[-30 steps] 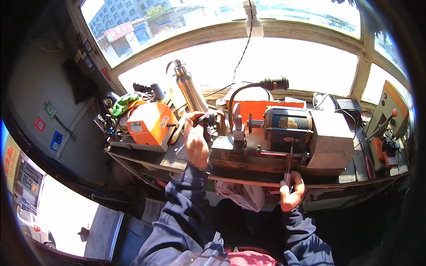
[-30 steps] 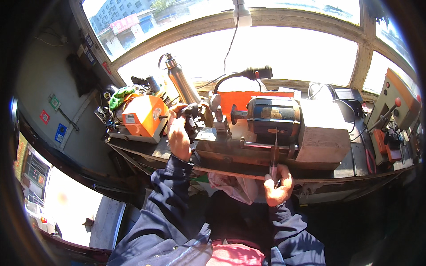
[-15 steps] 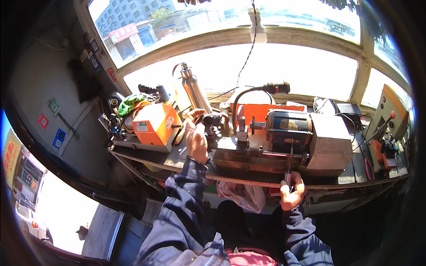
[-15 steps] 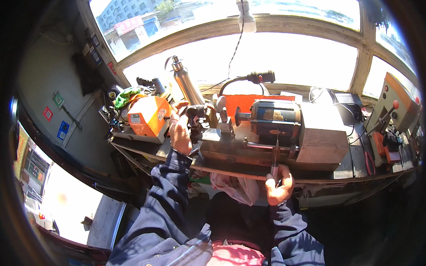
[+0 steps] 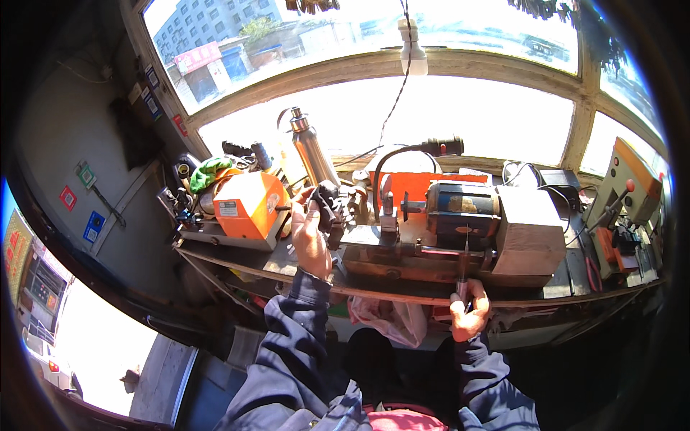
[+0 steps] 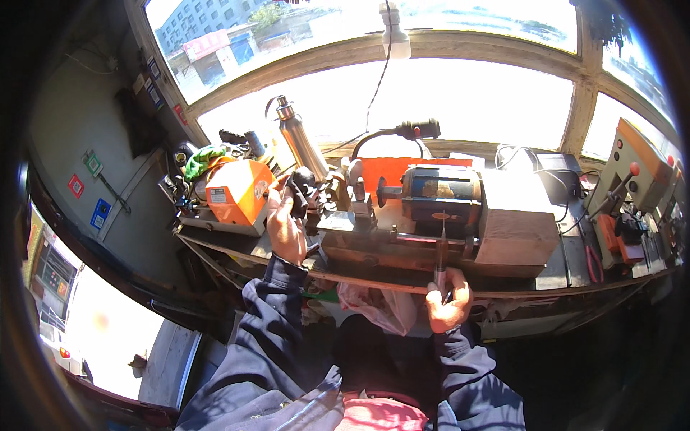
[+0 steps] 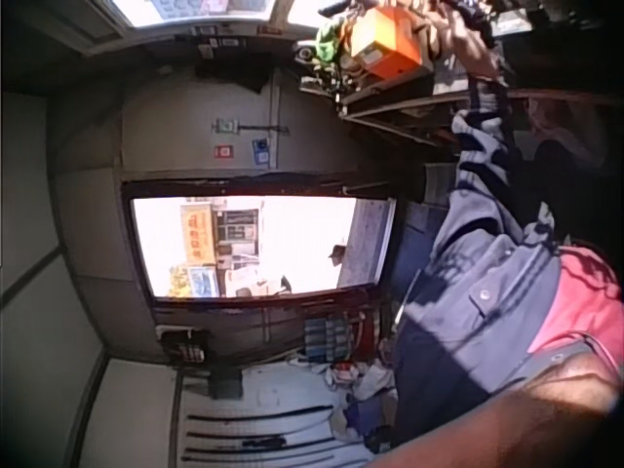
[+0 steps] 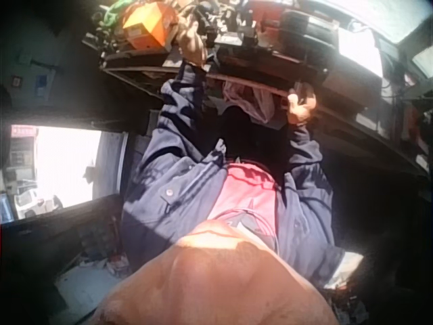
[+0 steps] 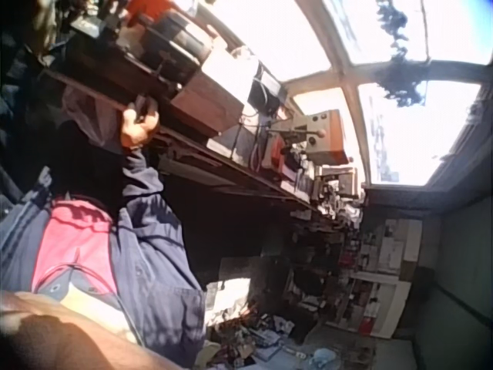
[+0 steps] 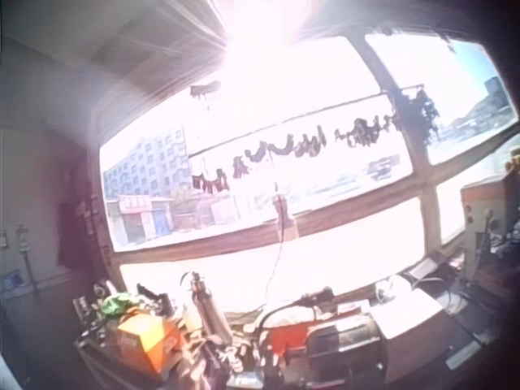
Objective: The person uses a bench grinder to grind and polish small metal parts. They repeatedly hold the parts against the rotating wheel, wipe them with a cloth, and inspect the surfaces. The person also adjusts the grinder's tool rest and uses a screwdriver to tighten components.
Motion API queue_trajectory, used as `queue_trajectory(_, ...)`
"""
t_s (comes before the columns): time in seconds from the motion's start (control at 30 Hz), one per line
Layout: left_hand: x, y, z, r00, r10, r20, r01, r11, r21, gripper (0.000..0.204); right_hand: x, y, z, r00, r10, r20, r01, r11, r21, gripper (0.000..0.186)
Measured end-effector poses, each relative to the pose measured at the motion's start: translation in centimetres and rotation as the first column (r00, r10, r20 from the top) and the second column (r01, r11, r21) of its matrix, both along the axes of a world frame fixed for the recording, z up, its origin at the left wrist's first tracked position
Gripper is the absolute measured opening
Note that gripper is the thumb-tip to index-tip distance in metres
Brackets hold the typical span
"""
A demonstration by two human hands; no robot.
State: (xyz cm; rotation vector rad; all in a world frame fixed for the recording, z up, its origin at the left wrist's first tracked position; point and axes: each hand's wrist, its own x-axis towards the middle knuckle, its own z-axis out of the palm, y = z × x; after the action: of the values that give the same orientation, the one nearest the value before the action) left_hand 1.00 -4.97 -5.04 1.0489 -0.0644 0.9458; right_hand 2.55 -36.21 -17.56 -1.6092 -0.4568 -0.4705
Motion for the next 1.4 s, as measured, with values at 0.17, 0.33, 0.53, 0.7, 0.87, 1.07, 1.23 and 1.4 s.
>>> queue_trajectory(0.17,0.0,-1.0,-0.2,0.713,0.680,0.171,-0.411,0.209,0.887,0.022,-0.2,0.0,0.2,1.000,0.003,-0.026,-0.003,1.000,-0.003,0.033)
queue_trajectory(0.33,0.7,-2.1,0.3,0.906,0.384,-0.176,-0.280,0.857,0.432,0.025,-0.2,0.2,0.2,0.999,-0.033,0.008,0.033,0.999,0.000,0.033)
queue_trajectory(0.53,1.1,-1.3,0.5,0.940,0.327,-0.093,-0.270,0.885,0.380,0.024,-0.3,0.2,0.3,0.999,-0.020,-0.035,0.020,1.000,0.009,0.033)
queue_trajectory(0.7,1.3,-0.3,-0.1,0.938,0.344,-0.046,-0.292,0.855,0.429,0.026,-0.3,0.0,0.7,0.999,0.003,-0.053,-0.004,1.000,-0.006,0.032)
queue_trajectory(0.87,2.7,1.6,0.4,0.977,0.192,-0.095,-0.162,0.953,0.258,0.032,-0.3,0.1,0.7,0.999,0.009,-0.036,-0.008,1.000,0.010,0.032)
queue_trajectory(1.07,1.2,1.5,0.6,0.974,0.082,-0.213,-0.095,0.994,-0.051,0.037,-0.2,-0.1,0.5,0.999,-0.021,-0.028,0.020,0.999,-0.038,0.032)
queue_trajectory(1.23,0.1,0.3,1.0,0.993,-0.033,-0.113,0.019,0.992,-0.127,0.035,-0.1,0.0,0.5,0.999,-0.038,0.003,0.039,0.999,-0.035,0.033)
queue_trajectory(1.4,0.6,-0.4,-1.2,0.980,0.107,-0.166,-0.068,0.972,0.223,0.025,-0.2,0.0,0.4,0.999,-0.020,-0.032,0.019,1.000,-0.024,0.033)
